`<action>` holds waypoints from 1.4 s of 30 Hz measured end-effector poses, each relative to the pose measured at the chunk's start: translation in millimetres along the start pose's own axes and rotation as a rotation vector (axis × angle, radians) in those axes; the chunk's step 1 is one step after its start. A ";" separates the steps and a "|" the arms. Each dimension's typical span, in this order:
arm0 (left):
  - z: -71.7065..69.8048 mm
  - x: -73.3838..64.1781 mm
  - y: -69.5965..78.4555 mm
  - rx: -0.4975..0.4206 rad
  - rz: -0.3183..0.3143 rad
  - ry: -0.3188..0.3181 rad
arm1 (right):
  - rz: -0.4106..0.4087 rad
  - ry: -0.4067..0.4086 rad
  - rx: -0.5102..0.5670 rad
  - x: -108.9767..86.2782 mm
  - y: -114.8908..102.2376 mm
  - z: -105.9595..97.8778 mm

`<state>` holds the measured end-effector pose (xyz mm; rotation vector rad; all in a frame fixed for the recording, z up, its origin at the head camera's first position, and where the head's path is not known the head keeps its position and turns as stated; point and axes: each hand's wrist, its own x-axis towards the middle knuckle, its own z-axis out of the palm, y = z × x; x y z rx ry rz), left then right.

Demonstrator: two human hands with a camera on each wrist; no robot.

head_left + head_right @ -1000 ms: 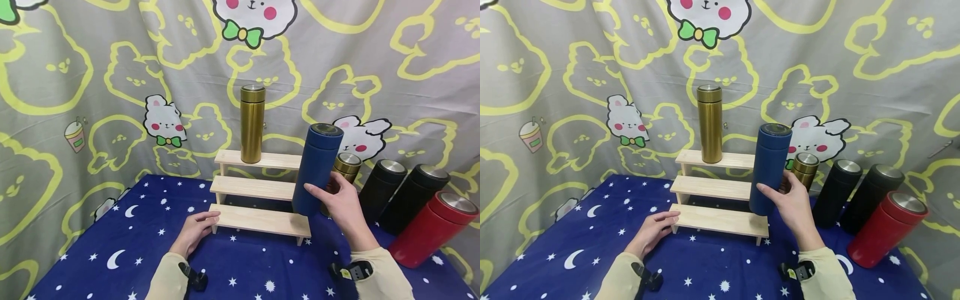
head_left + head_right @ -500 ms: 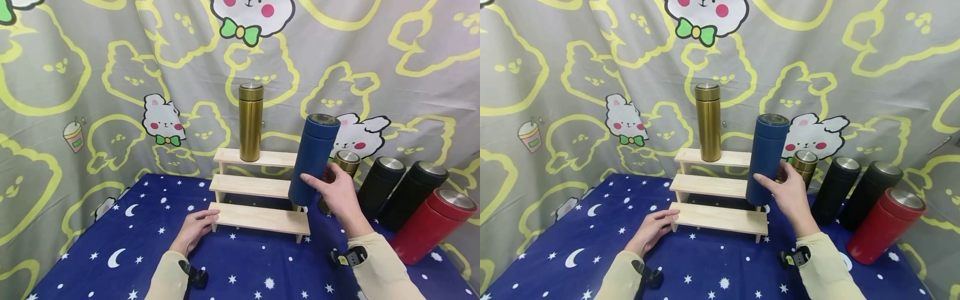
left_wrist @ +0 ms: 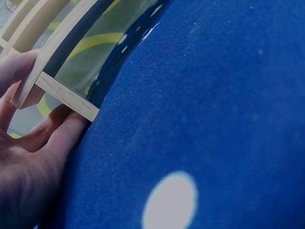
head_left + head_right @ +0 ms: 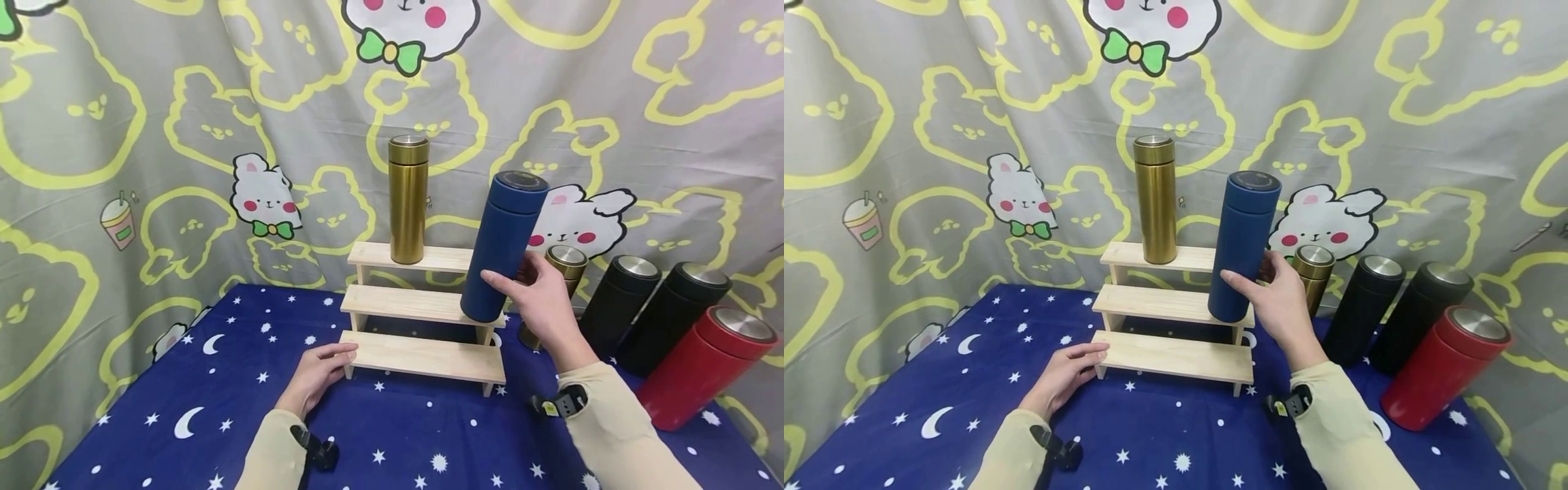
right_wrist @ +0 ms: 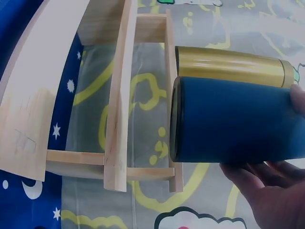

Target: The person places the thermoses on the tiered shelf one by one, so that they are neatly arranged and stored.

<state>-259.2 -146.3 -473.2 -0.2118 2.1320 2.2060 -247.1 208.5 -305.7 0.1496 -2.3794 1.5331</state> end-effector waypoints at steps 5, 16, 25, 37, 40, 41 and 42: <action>-1.2 -1.1 -0.1 -0.001 -0.010 0.010 | -0.002 -0.022 0.003 5.3 -2.9 4.6; -1.0 1.7 2.9 0.006 -0.002 0.003 | 0.042 0.005 0.027 16.3 -11.3 1.4; 2.2 0.4 3.2 -0.003 -0.004 -0.001 | 0.043 0.031 0.049 20.9 -15.8 2.5; -0.3 -0.8 3.3 -0.002 -0.013 0.013 | 0.040 0.055 0.062 36.0 -17.8 2.8; -0.2 -0.6 2.1 -0.003 -0.022 0.004 | 0.053 0.058 0.069 38.6 -17.1 2.9; -0.1 -0.6 1.9 -0.003 -0.023 0.004 | 0.053 0.058 0.069 39.3 -16.8 3.2; 0.2 -0.4 1.9 -0.003 -0.023 0.004 | 0.051 0.057 0.067 39.9 -16.5 3.5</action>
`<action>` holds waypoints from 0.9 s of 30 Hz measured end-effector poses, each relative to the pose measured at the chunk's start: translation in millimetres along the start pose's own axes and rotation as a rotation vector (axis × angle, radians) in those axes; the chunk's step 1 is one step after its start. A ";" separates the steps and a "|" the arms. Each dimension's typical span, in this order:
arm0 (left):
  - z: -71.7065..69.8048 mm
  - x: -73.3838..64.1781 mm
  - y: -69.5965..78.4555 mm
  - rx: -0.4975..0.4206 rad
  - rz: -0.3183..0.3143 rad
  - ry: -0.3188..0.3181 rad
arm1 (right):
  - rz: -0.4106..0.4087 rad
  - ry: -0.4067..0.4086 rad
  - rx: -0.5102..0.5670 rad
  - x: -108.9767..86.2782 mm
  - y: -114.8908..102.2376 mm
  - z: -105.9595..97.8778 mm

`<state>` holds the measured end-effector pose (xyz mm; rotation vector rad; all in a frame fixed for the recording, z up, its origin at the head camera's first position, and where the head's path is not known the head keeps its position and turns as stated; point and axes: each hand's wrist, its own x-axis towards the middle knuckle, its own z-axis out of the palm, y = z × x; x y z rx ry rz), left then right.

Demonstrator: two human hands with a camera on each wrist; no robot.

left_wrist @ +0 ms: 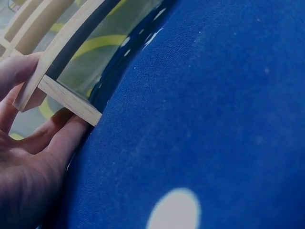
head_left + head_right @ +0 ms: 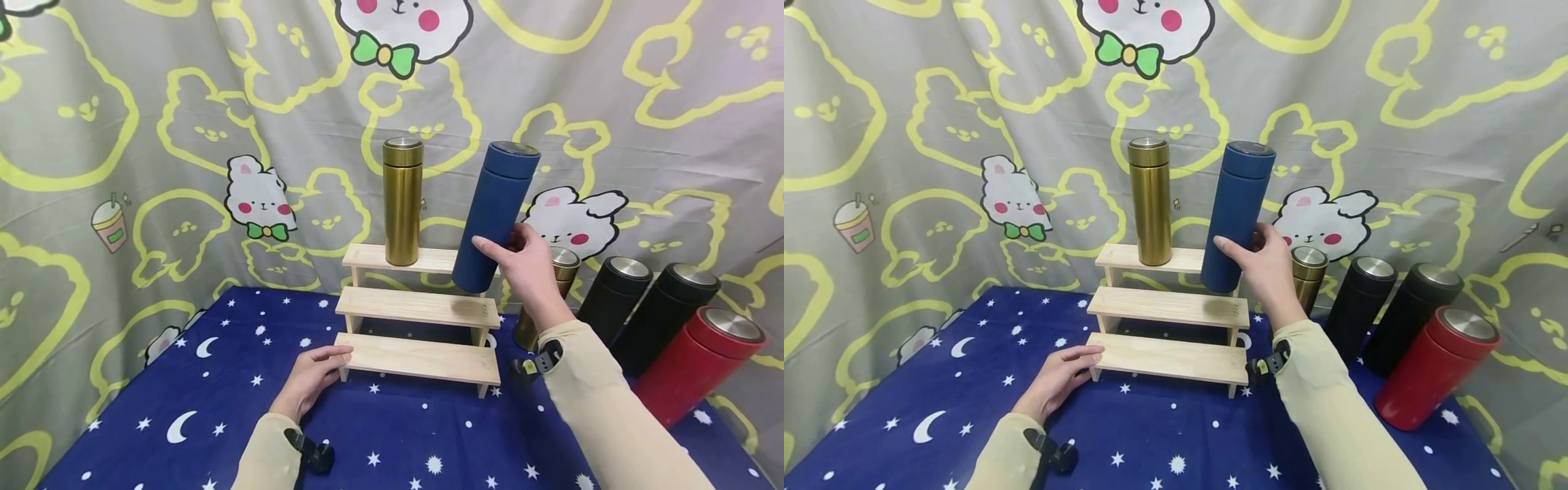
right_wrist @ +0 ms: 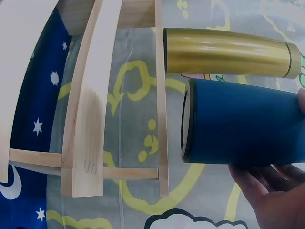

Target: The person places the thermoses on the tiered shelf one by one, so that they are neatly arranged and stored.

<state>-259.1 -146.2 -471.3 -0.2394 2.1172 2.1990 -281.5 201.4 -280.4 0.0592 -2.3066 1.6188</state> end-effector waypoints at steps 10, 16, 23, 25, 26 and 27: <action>1.5 1.8 -1.0 -0.012 0.010 0.008 | -0.024 -0.018 -0.040 6.3 2.2 3.9; -2.2 1.2 -1.8 -0.006 0.010 0.013 | -0.030 -0.017 -0.022 14.5 0.0 9.9; -3.2 1.2 -1.3 0.006 0.018 0.000 | -0.031 0.009 0.020 25.8 -1.4 12.9; -2.4 2.1 -2.2 0.007 0.016 0.001 | -0.028 0.017 0.023 28.9 -1.6 12.4; -2.1 2.6 -2.9 0.007 0.017 0.000 | -0.027 0.021 0.023 30.4 -1.5 12.3; -2.1 2.8 -3.4 0.008 0.017 -0.002 | -0.026 0.024 0.024 31.9 -1.4 12.4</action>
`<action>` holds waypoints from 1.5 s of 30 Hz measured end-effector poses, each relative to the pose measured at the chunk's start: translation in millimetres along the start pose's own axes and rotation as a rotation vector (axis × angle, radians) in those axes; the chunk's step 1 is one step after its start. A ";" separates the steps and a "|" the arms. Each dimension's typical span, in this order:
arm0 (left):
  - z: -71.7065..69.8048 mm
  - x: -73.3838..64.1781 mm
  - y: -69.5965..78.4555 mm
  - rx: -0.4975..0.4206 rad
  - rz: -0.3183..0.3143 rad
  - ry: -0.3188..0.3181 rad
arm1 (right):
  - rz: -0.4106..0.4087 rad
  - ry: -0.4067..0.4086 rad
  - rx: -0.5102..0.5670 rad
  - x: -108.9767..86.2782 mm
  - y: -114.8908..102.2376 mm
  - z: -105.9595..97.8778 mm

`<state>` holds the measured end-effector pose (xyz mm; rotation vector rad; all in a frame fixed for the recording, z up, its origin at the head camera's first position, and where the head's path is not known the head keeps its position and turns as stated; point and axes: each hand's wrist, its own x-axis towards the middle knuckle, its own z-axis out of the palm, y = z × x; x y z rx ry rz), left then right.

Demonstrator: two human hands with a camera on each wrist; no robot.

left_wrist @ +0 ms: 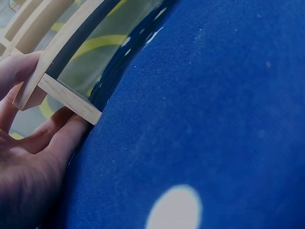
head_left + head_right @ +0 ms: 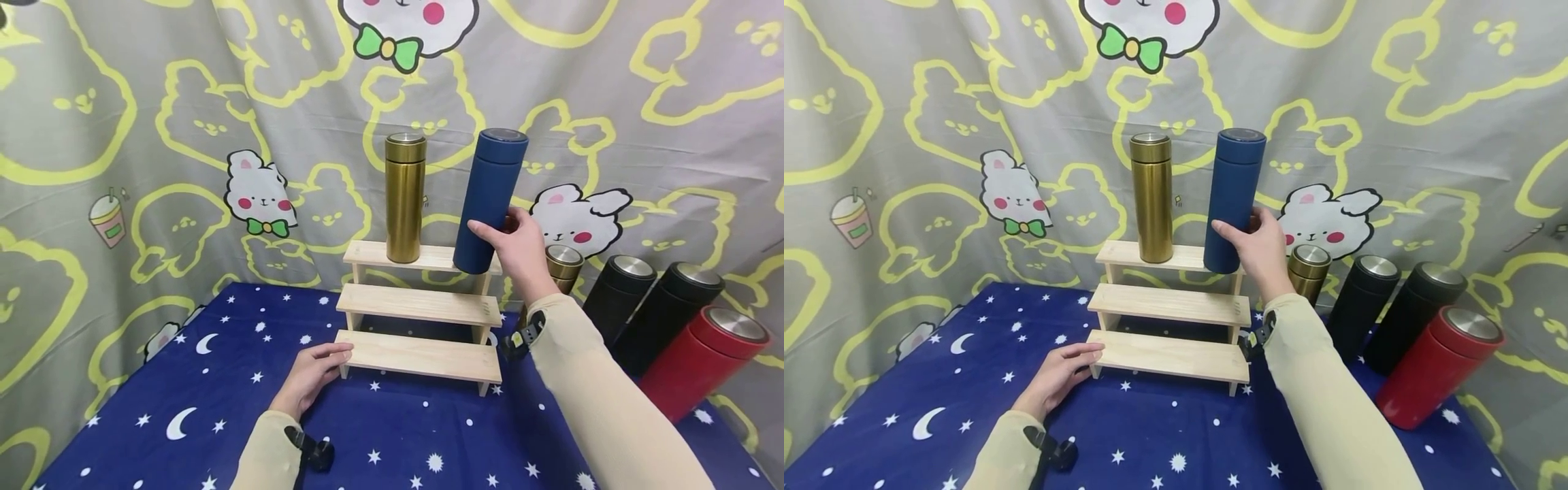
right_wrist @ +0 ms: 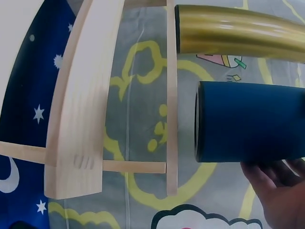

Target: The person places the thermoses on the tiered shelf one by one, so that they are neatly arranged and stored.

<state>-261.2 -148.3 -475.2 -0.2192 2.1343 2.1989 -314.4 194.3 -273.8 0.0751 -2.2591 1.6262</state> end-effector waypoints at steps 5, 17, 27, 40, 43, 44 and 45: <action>-1.0 -0.3 -0.5 -0.005 0.003 -0.003 | 0.002 0.000 -0.009 8.1 0.9 3.6; -0.2 -1.6 0.2 -0.021 0.017 -0.009 | 0.027 0.040 0.101 22.5 6.6 13.1; 0.1 -2.9 0.3 -0.011 0.021 -0.017 | 0.010 0.049 0.020 26.1 13.6 20.6; 1.4 0.0 2.0 -0.004 0.025 -0.009 | 0.003 -0.019 0.074 26.3 14.0 19.0; 1.5 -1.1 1.4 -0.011 0.017 -0.007 | -0.011 -0.037 0.089 23.8 14.6 14.4; 1.5 -1.7 1.4 -0.013 0.016 -0.007 | -0.018 -0.041 0.087 22.7 14.9 12.4; 1.4 -2.3 1.4 -0.015 0.015 -0.008 | -0.023 -0.041 0.080 20.8 14.7 10.2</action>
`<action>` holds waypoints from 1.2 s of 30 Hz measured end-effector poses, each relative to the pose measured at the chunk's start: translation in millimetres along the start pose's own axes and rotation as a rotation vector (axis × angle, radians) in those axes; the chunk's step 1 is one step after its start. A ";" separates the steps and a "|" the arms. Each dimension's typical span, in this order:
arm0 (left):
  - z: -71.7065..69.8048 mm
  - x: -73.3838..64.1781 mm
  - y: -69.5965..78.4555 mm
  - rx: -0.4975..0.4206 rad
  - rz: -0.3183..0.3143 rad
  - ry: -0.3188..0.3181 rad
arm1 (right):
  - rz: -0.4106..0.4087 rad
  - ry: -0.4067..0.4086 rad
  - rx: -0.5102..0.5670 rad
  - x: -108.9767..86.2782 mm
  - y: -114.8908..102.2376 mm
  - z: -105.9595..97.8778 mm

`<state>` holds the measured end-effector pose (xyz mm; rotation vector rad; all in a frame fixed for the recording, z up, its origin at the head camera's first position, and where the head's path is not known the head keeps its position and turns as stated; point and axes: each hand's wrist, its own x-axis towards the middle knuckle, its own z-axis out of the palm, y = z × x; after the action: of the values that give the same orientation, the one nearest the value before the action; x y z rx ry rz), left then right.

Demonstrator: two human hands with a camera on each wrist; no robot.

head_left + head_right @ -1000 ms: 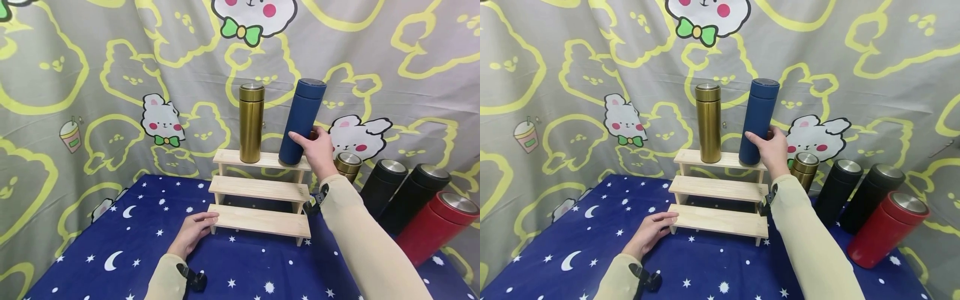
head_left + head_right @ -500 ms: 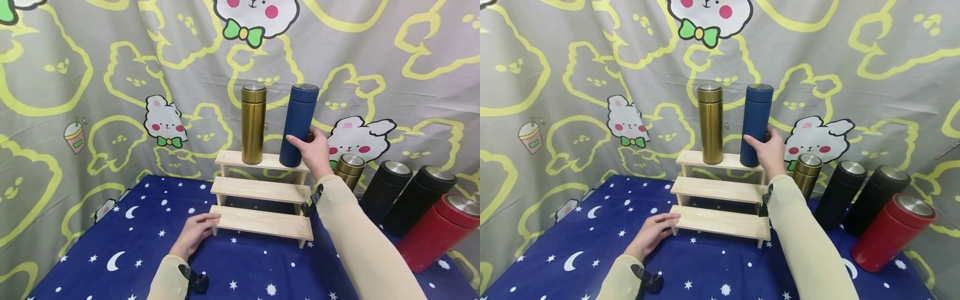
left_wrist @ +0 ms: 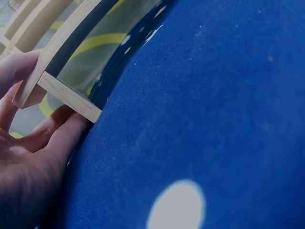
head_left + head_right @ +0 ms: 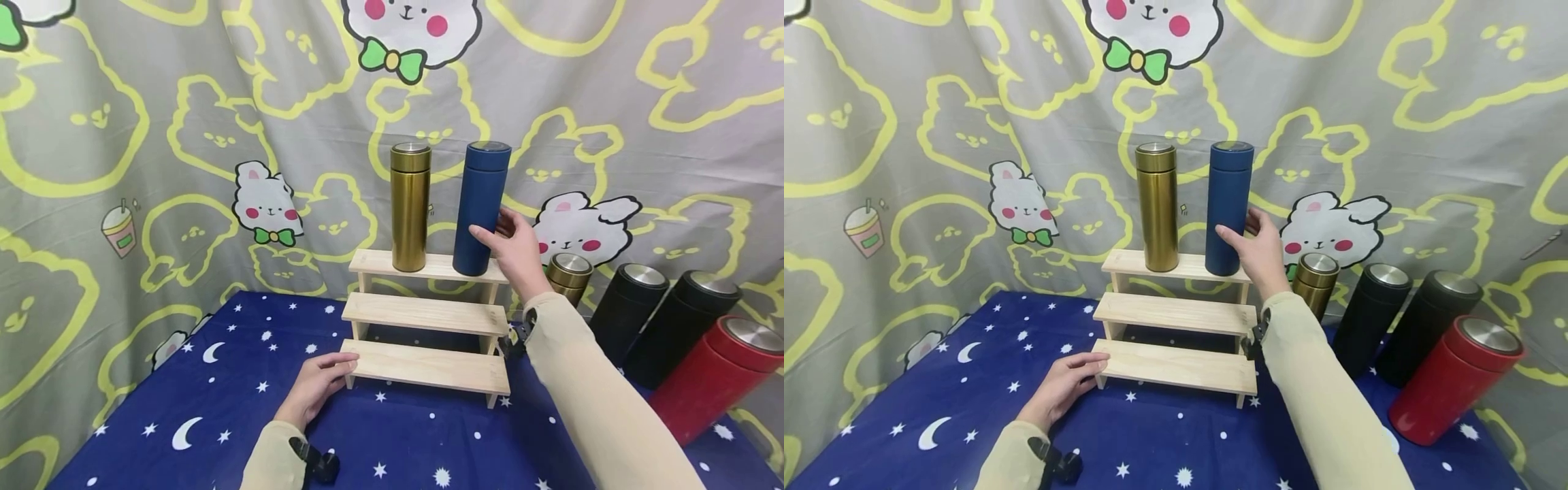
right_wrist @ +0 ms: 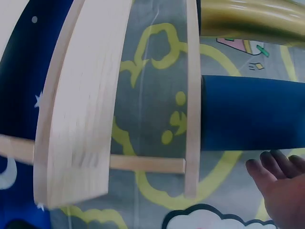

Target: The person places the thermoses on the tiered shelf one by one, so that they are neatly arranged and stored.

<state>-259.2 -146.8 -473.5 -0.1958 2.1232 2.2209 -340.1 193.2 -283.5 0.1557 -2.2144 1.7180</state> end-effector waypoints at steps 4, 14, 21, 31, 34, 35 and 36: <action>0.1 -1.0 -0.6 -0.006 0.007 -0.007 | -0.015 0.002 -0.053 -10.7 -2.2 -10.1; -0.2 -0.8 -1.7 -0.009 0.005 -0.011 | -0.070 -0.043 -0.143 -50.3 -2.8 -27.7; -0.8 0.2 -1.4 -0.008 0.003 -0.010 | -0.152 -0.050 -0.165 -77.0 -2.0 -34.5; -0.1 -0.4 0.8 0.021 -0.016 -0.008 | -0.232 -0.016 -0.135 -103.9 14.4 -47.7; -0.2 -0.7 1.2 0.022 -0.020 -0.002 | -0.249 0.018 -0.109 -109.7 21.1 -50.9; -0.2 -0.4 1.3 0.022 -0.018 -0.001 | -0.248 0.026 -0.105 -111.4 23.3 -52.1; -0.2 -0.1 1.5 0.020 -0.016 -0.002 | -0.245 0.035 -0.108 -113.0 25.4 -53.6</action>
<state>-259.3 -147.0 -472.0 -0.2092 2.1338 2.1893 -230.9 238.1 -332.0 0.3521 -2.1550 1.4572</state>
